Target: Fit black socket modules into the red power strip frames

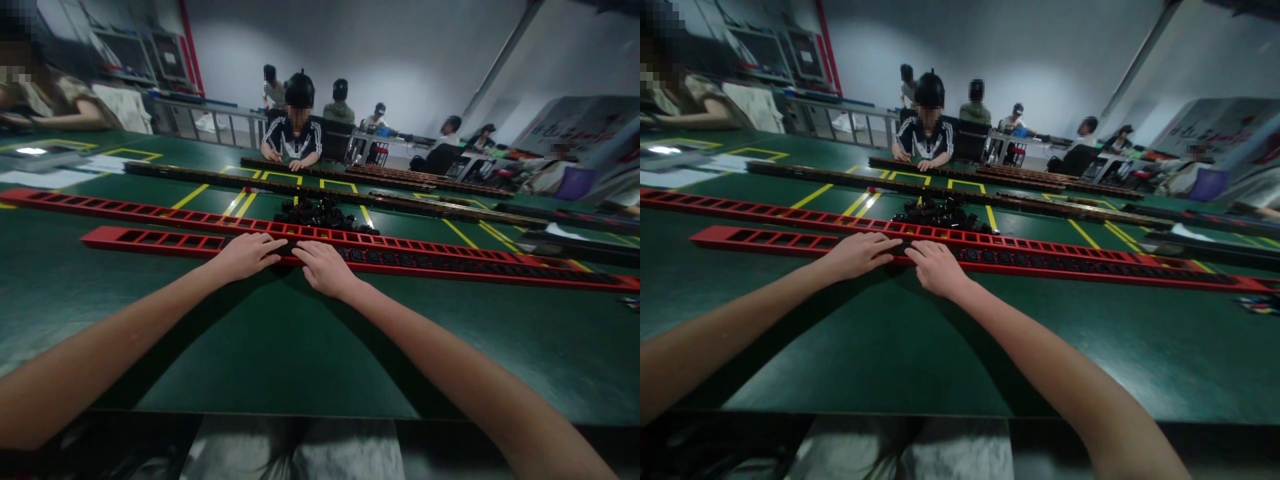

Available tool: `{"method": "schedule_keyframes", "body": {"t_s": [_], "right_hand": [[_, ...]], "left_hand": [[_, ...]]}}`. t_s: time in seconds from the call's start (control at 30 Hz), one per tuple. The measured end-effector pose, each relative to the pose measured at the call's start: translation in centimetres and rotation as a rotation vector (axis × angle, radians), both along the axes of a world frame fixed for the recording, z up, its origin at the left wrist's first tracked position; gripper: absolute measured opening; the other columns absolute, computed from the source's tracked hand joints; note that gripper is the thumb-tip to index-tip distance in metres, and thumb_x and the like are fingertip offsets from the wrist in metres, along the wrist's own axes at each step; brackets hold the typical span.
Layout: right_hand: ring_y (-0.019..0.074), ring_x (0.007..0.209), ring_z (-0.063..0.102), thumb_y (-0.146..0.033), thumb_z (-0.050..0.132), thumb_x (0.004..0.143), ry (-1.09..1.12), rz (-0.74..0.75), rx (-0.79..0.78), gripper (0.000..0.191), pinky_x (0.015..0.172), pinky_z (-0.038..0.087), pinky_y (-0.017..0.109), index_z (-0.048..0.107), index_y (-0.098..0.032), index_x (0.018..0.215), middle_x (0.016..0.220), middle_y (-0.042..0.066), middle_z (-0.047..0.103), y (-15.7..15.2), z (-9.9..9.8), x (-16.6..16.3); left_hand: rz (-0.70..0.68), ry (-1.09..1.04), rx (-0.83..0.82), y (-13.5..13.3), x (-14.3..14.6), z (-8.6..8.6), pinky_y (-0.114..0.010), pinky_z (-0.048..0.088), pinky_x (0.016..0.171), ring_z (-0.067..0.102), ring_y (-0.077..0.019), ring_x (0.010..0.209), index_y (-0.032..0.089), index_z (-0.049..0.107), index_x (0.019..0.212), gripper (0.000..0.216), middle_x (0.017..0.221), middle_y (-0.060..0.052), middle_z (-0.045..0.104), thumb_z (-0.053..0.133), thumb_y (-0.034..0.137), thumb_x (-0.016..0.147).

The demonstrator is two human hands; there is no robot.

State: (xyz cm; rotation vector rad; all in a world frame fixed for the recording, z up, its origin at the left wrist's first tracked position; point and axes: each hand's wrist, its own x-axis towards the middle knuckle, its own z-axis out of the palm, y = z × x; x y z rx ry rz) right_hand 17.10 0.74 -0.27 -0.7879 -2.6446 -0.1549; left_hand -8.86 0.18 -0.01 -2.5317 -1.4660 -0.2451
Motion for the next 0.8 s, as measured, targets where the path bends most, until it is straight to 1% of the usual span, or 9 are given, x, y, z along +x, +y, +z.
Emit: {"method": "schedule_keyframes", "body": {"t_s": [0.1, 0.23, 0.47, 0.63, 0.73, 0.8], "right_hand": [[0.0298, 0.140, 0.052, -0.011, 0.054, 0.098, 0.017, -0.014, -0.017, 0.047, 0.114, 0.045, 0.051, 0.061, -0.018, 0.143, 0.150, 0.015, 0.060, 0.0, 0.1, -0.1], [0.0297, 0.138, 0.053, -0.010, 0.052, 0.098, 0.023, -0.024, -0.038, 0.045, 0.113, 0.045, 0.051, 0.062, -0.018, 0.142, 0.148, 0.015, 0.060, 0.0, 0.4, -0.3], [0.0299, 0.142, 0.051, -0.011, 0.050, 0.100, 0.004, -0.036, -0.022, 0.046, 0.116, 0.043, 0.050, 0.058, -0.015, 0.145, 0.152, 0.016, 0.057, -0.5, 0.2, -0.3], [0.0318, 0.144, 0.049, -0.014, 0.053, 0.099, -0.016, -0.034, 0.010, 0.049, 0.118, 0.041, 0.051, 0.055, -0.013, 0.148, 0.156, 0.016, 0.054, -0.8, 0.0, -0.3], [0.0318, 0.144, 0.049, -0.016, 0.052, 0.101, -0.025, -0.034, 0.009, 0.049, 0.118, 0.040, 0.052, 0.054, -0.013, 0.149, 0.156, 0.018, 0.054, -0.9, 0.1, -0.3], [0.0313, 0.143, 0.050, -0.018, 0.052, 0.101, -0.007, -0.067, 0.015, 0.049, 0.117, 0.040, 0.051, 0.054, -0.012, 0.149, 0.155, 0.018, 0.055, -1.1, 0.3, -0.3]], "left_hand": [[-0.006, -0.020, -0.014, 0.1, -0.1, 0.0, -0.042, 0.052, 0.097, 0.068, -0.0292, 0.113, 0.027, 0.054, 0.154, 0.056, 0.130, -0.013, 0.070, 0.038, 0.051, 0.107], [-0.001, -0.032, -0.036, 0.1, -0.1, 0.2, -0.044, 0.053, 0.096, 0.068, -0.0314, 0.112, 0.024, 0.055, 0.154, 0.058, 0.131, -0.015, 0.070, 0.037, 0.052, 0.106], [0.008, -0.038, -0.054, 0.0, -0.2, 0.3, -0.045, 0.053, 0.095, 0.068, -0.0321, 0.114, 0.023, 0.055, 0.153, 0.059, 0.133, -0.015, 0.069, 0.037, 0.053, 0.106], [0.002, -0.028, -0.034, 0.0, -0.2, 0.2, -0.044, 0.052, 0.097, 0.067, -0.0310, 0.116, 0.023, 0.054, 0.154, 0.059, 0.131, -0.014, 0.070, 0.037, 0.053, 0.106], [0.013, -0.018, -0.026, 0.0, -0.1, 0.1, -0.043, 0.052, 0.095, 0.068, -0.0314, 0.114, 0.024, 0.053, 0.155, 0.058, 0.133, -0.015, 0.069, 0.038, 0.052, 0.106], [0.012, -0.017, -0.026, 0.0, -0.1, 0.1, -0.043, 0.053, 0.094, 0.069, -0.0311, 0.113, 0.025, 0.054, 0.155, 0.058, 0.133, -0.015, 0.069, 0.040, 0.052, 0.106]]}}
